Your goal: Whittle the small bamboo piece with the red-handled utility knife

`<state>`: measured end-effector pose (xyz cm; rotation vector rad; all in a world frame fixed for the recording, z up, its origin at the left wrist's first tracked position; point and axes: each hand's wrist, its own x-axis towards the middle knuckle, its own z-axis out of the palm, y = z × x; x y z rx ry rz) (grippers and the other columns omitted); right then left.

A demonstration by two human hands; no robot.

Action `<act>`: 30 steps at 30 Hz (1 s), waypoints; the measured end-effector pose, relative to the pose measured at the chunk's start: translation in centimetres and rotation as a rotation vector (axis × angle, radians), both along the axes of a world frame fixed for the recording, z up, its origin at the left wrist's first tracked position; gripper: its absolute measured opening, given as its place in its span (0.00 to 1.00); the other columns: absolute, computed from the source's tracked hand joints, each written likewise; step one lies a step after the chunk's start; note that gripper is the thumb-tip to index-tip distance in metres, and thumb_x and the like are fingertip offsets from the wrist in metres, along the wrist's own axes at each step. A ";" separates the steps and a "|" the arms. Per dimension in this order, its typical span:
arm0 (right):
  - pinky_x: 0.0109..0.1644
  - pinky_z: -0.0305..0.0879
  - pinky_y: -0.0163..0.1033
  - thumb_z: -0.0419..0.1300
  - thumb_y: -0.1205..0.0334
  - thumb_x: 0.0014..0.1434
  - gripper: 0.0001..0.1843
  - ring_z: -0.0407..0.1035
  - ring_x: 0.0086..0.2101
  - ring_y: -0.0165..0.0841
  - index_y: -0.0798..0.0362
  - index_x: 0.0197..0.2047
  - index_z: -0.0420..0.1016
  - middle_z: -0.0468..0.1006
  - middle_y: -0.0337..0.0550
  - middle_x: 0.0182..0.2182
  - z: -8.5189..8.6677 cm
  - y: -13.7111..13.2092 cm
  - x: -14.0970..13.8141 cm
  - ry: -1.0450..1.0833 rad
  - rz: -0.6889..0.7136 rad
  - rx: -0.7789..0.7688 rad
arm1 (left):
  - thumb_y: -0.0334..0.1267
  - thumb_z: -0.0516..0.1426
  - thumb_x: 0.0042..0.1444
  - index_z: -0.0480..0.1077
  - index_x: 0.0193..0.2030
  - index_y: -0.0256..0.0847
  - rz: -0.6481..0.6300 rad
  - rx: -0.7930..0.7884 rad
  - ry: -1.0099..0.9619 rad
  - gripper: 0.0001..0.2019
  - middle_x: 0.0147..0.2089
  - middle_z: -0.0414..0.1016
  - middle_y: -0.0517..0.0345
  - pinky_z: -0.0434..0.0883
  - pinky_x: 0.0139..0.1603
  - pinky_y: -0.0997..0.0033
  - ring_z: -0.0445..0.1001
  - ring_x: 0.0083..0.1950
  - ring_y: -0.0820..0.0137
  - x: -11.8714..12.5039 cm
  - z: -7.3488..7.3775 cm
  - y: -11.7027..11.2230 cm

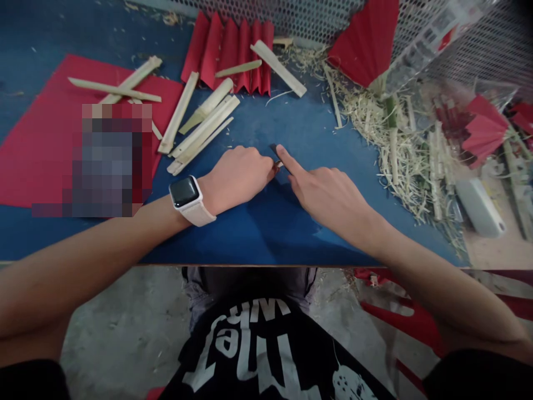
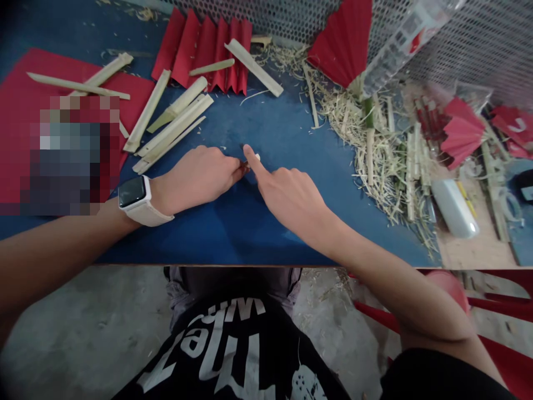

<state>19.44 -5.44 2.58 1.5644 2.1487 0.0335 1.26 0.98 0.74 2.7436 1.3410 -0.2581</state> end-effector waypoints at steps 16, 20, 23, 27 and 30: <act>0.38 0.63 0.41 0.39 0.66 0.80 0.42 0.77 0.31 0.42 0.54 0.90 0.24 0.85 0.51 0.35 0.3 -0.6 -0.1 -0.013 -0.030 -0.036 | 0.44 0.46 0.82 0.85 0.55 0.32 -0.008 -0.011 -0.009 0.27 0.47 0.87 0.31 0.75 0.45 0.56 0.88 0.51 0.43 0.1 0.0 0.0; 0.38 0.64 0.41 0.38 0.66 0.81 0.42 0.77 0.32 0.43 0.54 0.90 0.23 0.86 0.52 0.36 0.3 -0.5 -0.2 -0.006 -0.029 -0.009 | 0.44 0.46 0.82 0.86 0.56 0.32 -0.007 -0.024 -0.017 0.27 0.48 0.87 0.31 0.76 0.46 0.55 0.88 0.52 0.42 0.0 0.0 0.1; 0.37 0.64 0.41 0.40 0.68 0.79 0.43 0.78 0.32 0.43 0.55 0.89 0.23 0.86 0.51 0.35 0.3 -1.0 -0.2 -0.001 -0.048 -0.041 | 0.46 0.46 0.82 0.86 0.56 0.34 -0.004 -0.015 0.005 0.27 0.49 0.88 0.32 0.75 0.45 0.56 0.88 0.52 0.43 0.0 0.0 0.1; 0.38 0.66 0.40 0.40 0.68 0.79 0.42 0.80 0.35 0.44 0.57 0.90 0.27 0.86 0.54 0.36 0.1 -0.5 -0.6 0.030 -0.049 -0.015 | 0.45 0.44 0.83 0.85 0.58 0.33 -0.022 0.011 0.046 0.28 0.49 0.88 0.31 0.73 0.44 0.57 0.88 0.51 0.43 0.1 0.0 0.1; 0.40 0.67 0.40 0.39 0.66 0.81 0.41 0.81 0.37 0.44 0.55 0.90 0.27 0.87 0.56 0.39 0.0 -0.1 -0.9 0.040 -0.048 0.029 | 0.45 0.44 0.83 0.85 0.57 0.34 -0.020 0.014 0.050 0.29 0.49 0.88 0.31 0.73 0.44 0.57 0.88 0.51 0.43 0.1 0.1 0.1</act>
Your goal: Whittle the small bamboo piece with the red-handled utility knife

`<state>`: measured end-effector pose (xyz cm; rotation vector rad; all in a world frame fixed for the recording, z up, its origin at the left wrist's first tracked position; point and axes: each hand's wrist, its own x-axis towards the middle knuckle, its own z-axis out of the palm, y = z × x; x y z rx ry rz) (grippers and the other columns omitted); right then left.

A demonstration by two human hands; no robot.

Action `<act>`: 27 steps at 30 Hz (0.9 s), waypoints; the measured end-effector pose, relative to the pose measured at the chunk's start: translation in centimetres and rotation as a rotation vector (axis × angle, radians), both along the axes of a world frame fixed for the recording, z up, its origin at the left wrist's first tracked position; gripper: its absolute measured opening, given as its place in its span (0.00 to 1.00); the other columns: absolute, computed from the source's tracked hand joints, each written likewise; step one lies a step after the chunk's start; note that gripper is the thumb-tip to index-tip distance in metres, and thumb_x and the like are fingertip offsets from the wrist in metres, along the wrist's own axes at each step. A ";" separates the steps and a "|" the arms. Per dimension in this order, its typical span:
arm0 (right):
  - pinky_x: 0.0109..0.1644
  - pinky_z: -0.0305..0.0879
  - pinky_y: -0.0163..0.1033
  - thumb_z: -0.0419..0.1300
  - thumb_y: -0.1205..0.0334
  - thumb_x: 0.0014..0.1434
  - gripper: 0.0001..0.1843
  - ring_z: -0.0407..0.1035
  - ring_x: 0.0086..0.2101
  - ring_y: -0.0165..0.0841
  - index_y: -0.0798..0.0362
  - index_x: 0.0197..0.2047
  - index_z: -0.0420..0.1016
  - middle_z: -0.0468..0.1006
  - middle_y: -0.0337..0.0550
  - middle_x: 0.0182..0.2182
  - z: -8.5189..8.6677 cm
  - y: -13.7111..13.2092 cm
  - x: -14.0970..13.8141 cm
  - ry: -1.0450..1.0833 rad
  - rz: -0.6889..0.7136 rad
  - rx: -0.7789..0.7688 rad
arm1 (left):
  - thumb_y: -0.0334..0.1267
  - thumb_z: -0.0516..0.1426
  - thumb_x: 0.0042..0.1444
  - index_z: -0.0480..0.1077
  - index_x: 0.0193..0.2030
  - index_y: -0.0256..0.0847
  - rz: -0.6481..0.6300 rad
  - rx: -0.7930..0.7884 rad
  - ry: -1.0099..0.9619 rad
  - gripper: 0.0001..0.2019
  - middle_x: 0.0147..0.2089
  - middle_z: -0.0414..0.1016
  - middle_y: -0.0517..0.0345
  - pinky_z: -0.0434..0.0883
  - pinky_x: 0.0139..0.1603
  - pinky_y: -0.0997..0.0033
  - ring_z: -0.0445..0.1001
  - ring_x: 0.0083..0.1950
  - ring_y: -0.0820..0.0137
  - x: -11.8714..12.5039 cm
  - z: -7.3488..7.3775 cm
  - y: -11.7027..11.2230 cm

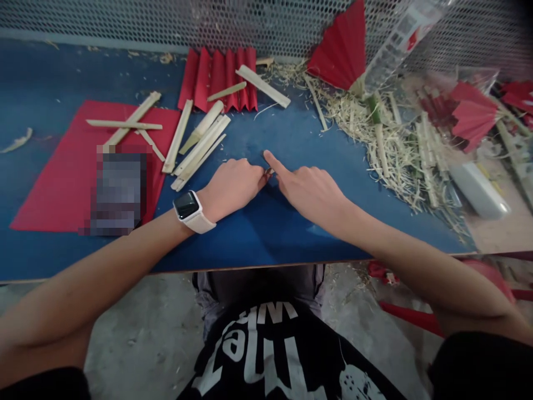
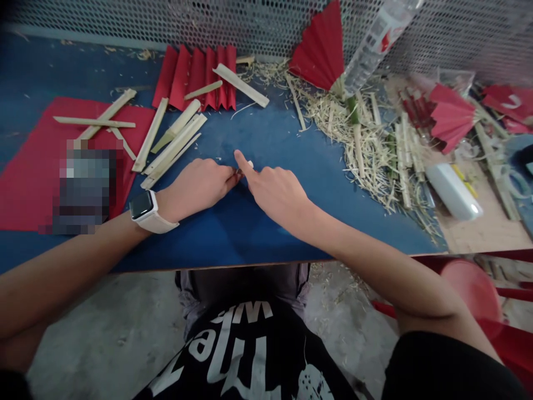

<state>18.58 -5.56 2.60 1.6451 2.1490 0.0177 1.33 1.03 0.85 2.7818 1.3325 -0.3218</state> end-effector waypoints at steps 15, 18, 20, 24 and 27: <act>0.34 0.61 0.40 0.42 0.70 0.77 0.45 0.78 0.30 0.42 0.56 0.90 0.26 0.85 0.50 0.33 -0.1 -1.1 0.3 0.009 -0.021 -0.048 | 0.44 0.44 0.82 0.85 0.55 0.33 -0.030 0.018 -0.030 0.29 0.47 0.88 0.31 0.71 0.42 0.58 0.88 0.47 0.46 -0.1 0.1 0.0; 0.35 0.61 0.40 0.41 0.70 0.77 0.44 0.79 0.33 0.43 0.56 0.90 0.29 0.86 0.53 0.35 0.0 -0.7 0.1 0.000 -0.008 -0.016 | 0.45 0.43 0.83 0.85 0.55 0.33 -0.022 0.011 -0.022 0.30 0.47 0.88 0.32 0.72 0.44 0.59 0.88 0.48 0.48 -0.1 0.1 0.1; 0.34 0.60 0.40 0.40 0.71 0.77 0.44 0.79 0.33 0.43 0.55 0.90 0.29 0.86 0.53 0.36 0.0 -0.8 0.0 -0.012 -0.005 -0.011 | 0.46 0.44 0.83 0.86 0.54 0.33 -0.015 0.013 -0.024 0.30 0.46 0.88 0.33 0.72 0.45 0.59 0.88 0.49 0.48 -0.2 0.0 0.2; 0.33 0.60 0.40 0.42 0.74 0.73 0.48 0.77 0.29 0.41 0.57 0.89 0.22 0.86 0.52 0.34 0.4 -2.1 0.2 -0.025 -0.002 -0.052 | 0.46 0.44 0.83 0.85 0.54 0.33 -0.022 0.016 -0.040 0.29 0.47 0.88 0.33 0.72 0.46 0.59 0.87 0.49 0.48 -0.3 -0.2 0.2; 0.34 0.61 0.40 0.42 0.74 0.73 0.47 0.77 0.30 0.41 0.61 0.89 0.26 0.85 0.54 0.33 0.5 -1.9 0.1 -0.028 0.018 -0.037 | 0.45 0.44 0.82 0.85 0.56 0.32 -0.020 0.019 -0.012 0.28 0.48 0.88 0.32 0.72 0.45 0.58 0.88 0.49 0.47 -0.2 -0.1 0.1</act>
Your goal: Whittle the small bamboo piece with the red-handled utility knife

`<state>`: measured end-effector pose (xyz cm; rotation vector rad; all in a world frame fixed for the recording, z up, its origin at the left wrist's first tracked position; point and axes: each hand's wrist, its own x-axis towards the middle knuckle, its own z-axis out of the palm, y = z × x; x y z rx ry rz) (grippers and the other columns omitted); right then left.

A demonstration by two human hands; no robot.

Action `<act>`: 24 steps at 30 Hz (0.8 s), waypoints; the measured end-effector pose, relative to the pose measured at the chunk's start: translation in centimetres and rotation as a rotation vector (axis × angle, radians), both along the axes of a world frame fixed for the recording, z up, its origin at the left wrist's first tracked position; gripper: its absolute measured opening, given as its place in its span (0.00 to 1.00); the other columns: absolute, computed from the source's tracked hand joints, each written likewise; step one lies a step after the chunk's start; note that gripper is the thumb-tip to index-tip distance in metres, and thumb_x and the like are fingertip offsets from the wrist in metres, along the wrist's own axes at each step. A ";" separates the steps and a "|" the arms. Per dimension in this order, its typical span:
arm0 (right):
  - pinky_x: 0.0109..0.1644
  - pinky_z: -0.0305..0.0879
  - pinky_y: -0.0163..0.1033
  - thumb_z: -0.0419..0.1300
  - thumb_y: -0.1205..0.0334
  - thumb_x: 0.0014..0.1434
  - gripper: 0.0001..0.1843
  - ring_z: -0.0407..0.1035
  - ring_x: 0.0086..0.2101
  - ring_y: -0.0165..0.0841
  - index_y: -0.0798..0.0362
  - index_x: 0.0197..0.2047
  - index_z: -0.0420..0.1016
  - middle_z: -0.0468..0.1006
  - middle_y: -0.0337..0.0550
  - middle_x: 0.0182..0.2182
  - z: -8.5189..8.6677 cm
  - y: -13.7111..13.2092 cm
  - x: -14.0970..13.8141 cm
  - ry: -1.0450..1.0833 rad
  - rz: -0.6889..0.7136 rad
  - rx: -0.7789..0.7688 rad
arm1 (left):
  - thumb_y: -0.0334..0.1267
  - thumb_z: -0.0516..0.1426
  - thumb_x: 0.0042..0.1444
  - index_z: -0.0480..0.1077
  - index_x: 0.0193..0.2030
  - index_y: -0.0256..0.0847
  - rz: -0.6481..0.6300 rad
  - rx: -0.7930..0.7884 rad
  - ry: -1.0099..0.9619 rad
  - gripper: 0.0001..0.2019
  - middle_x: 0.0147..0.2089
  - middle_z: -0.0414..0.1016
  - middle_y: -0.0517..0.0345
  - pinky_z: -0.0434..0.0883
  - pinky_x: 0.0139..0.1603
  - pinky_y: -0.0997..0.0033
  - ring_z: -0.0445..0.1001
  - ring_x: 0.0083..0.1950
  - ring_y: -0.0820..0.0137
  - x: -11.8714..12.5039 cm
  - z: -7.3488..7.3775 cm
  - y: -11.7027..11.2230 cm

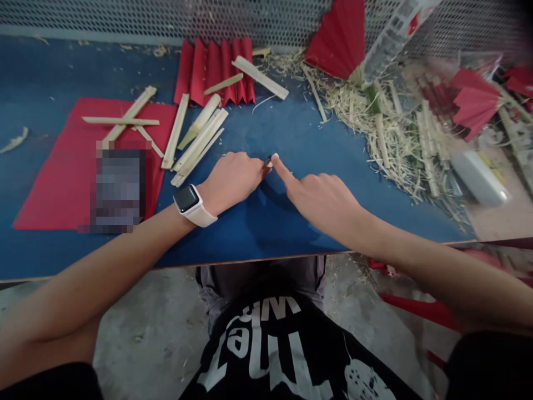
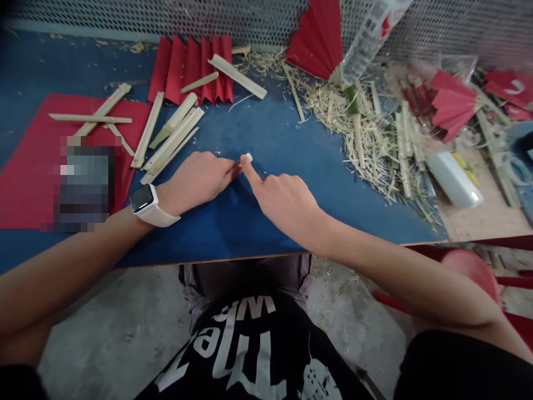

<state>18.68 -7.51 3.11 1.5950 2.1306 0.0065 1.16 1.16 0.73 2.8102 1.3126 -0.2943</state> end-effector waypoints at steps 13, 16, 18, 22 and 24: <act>0.34 0.58 0.40 0.41 0.71 0.76 0.45 0.75 0.29 0.41 0.55 0.90 0.26 0.85 0.53 0.34 -0.5 0.6 0.4 0.011 -0.022 0.006 | 0.47 0.44 0.82 0.85 0.55 0.33 0.012 0.003 -0.036 0.29 0.47 0.88 0.33 0.72 0.46 0.58 0.87 0.49 0.46 -0.2 -0.3 0.0; 0.34 0.57 0.41 0.41 0.71 0.76 0.45 0.76 0.31 0.43 0.55 0.90 0.27 0.85 0.55 0.35 -0.5 1.6 0.0 0.009 -0.016 0.028 | 0.46 0.44 0.82 0.85 0.55 0.32 0.013 0.007 -0.027 0.29 0.48 0.88 0.32 0.73 0.46 0.58 0.87 0.49 0.48 -0.1 -0.4 0.0; 0.35 0.58 0.41 0.40 0.70 0.77 0.44 0.77 0.32 0.44 0.56 0.90 0.29 0.86 0.57 0.37 -0.4 2.2 -0.2 0.017 -0.007 0.045 | 0.45 0.44 0.82 0.86 0.55 0.33 0.012 0.008 -0.022 0.29 0.47 0.88 0.33 0.73 0.46 0.58 0.87 0.48 0.49 -0.1 -0.4 0.0; 0.35 0.60 0.41 0.40 0.70 0.77 0.44 0.76 0.30 0.43 0.58 0.89 0.25 0.85 0.55 0.34 -0.4 1.2 0.1 0.024 -0.018 0.007 | 0.47 0.44 0.82 0.86 0.54 0.34 0.009 0.010 -0.038 0.29 0.46 0.88 0.35 0.73 0.47 0.59 0.87 0.48 0.50 -0.2 -0.4 0.0; 0.36 0.61 0.40 0.40 0.70 0.76 0.45 0.76 0.30 0.43 0.58 0.89 0.23 0.85 0.54 0.33 -0.6 0.6 0.2 0.017 -0.028 -0.008 | 0.47 0.44 0.82 0.86 0.55 0.34 0.008 0.008 -0.046 0.29 0.46 0.88 0.34 0.73 0.48 0.58 0.87 0.49 0.48 -0.2 -0.4 0.1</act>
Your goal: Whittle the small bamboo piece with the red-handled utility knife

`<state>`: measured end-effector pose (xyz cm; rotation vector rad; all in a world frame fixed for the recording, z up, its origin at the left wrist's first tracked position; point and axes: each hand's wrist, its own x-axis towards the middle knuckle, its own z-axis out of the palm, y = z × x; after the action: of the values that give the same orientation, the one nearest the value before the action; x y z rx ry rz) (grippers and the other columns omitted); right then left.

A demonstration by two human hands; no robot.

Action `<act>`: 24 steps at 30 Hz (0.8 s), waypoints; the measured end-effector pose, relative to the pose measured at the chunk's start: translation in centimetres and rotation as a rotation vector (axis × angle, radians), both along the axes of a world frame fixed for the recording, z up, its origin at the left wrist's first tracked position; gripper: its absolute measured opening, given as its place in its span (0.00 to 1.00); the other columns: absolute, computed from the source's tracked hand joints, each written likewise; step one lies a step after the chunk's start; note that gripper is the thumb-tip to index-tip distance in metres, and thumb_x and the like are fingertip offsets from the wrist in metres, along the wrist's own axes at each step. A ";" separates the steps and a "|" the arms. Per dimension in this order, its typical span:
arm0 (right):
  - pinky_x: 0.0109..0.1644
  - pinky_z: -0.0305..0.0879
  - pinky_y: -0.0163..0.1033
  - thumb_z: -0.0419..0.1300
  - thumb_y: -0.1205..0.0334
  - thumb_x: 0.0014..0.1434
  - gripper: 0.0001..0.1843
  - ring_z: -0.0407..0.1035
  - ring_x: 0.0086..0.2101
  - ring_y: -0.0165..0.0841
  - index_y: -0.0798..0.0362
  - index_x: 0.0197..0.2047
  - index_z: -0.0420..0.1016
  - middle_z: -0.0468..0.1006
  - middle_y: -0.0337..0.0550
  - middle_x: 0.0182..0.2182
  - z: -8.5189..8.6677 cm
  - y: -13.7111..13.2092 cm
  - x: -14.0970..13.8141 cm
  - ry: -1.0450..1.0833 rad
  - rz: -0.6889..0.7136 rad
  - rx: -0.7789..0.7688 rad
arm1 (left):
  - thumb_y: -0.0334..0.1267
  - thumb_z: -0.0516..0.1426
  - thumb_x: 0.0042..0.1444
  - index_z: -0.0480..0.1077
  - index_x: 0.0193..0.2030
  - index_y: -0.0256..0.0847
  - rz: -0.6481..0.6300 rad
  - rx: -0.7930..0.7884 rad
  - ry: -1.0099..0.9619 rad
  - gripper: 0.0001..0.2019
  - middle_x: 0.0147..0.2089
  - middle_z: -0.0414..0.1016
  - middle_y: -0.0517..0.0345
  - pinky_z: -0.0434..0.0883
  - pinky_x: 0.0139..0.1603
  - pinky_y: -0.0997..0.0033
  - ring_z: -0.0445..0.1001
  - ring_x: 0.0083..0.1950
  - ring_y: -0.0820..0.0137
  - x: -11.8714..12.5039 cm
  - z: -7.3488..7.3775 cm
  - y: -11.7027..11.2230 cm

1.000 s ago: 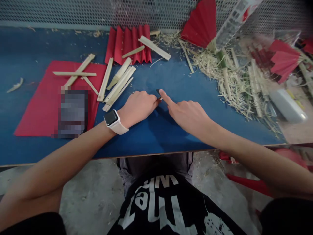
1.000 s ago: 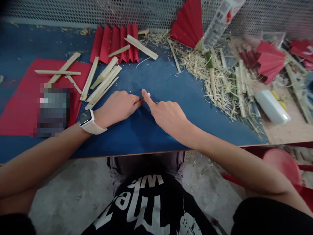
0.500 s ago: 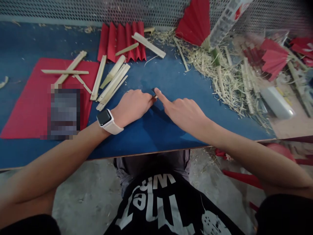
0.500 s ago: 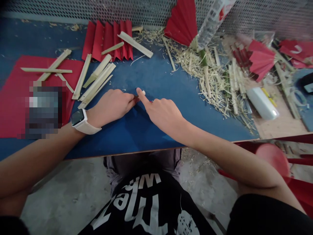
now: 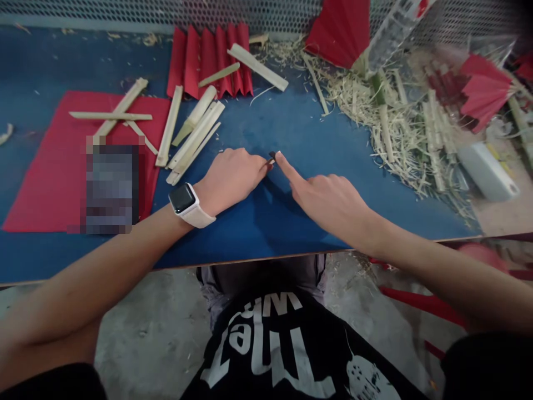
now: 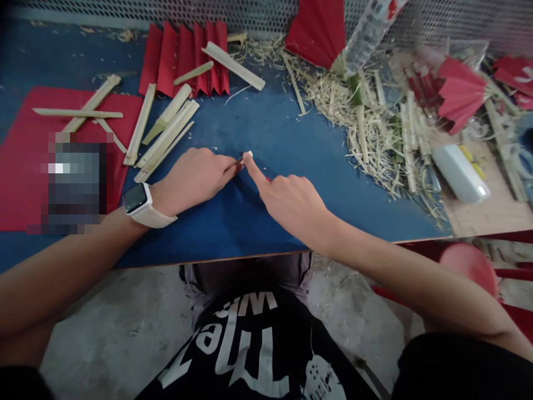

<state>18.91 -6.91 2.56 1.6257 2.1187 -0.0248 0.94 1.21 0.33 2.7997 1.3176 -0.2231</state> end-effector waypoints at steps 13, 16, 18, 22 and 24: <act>0.41 0.53 0.44 0.42 0.50 0.85 0.36 0.75 0.38 0.43 0.61 0.86 0.51 0.85 0.63 0.46 3.3 5.1 3.3 0.256 -0.215 0.357 | 0.46 0.44 0.83 0.84 0.58 0.35 0.007 -0.074 0.001 0.28 0.43 0.89 0.40 0.72 0.47 0.58 0.87 0.49 0.49 0.0 0.8 -0.1; 0.43 0.54 0.46 0.41 0.47 0.85 0.34 0.76 0.42 0.45 0.62 0.77 0.67 0.85 0.66 0.47 2.1 5.8 4.1 0.218 -0.209 0.324 | 0.48 0.45 0.83 0.85 0.54 0.37 0.009 -0.114 -0.025 0.28 0.41 0.88 0.43 0.69 0.43 0.60 0.87 0.46 0.51 -0.1 1.0 0.0; 0.45 0.55 0.46 0.39 0.45 0.84 0.36 0.76 0.43 0.47 0.63 0.73 0.72 0.85 0.67 0.48 0.9 6.3 4.4 0.177 -0.212 0.310 | 0.48 0.46 0.83 0.85 0.53 0.39 0.012 -0.125 -0.063 0.27 0.40 0.88 0.45 0.68 0.42 0.61 0.86 0.43 0.54 -0.4 0.8 0.2; 0.44 0.57 0.46 0.41 0.44 0.83 0.35 0.77 0.42 0.50 0.60 0.68 0.77 0.85 0.63 0.44 -0.7 6.7 5.6 0.193 -0.220 0.319 | 0.49 0.48 0.83 0.84 0.45 0.42 0.020 -0.195 -0.180 0.25 0.34 0.84 0.52 0.65 0.39 0.63 0.80 0.33 0.62 -1.0 0.7 0.6; 0.42 0.58 0.46 0.42 0.43 0.83 0.33 0.76 0.39 0.48 0.57 0.64 0.80 0.83 0.58 0.39 -1.2 6.7 6.5 0.312 -0.181 0.359 | 0.49 0.49 0.82 0.79 0.37 0.42 -0.006 -0.242 -0.255 0.25 0.28 0.79 0.56 0.62 0.36 0.64 0.74 0.28 0.66 -1.3 0.8 0.8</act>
<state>25.41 -0.16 1.37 2.1411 2.2965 0.0503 -0.39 1.98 1.14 2.5314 1.1415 -0.0216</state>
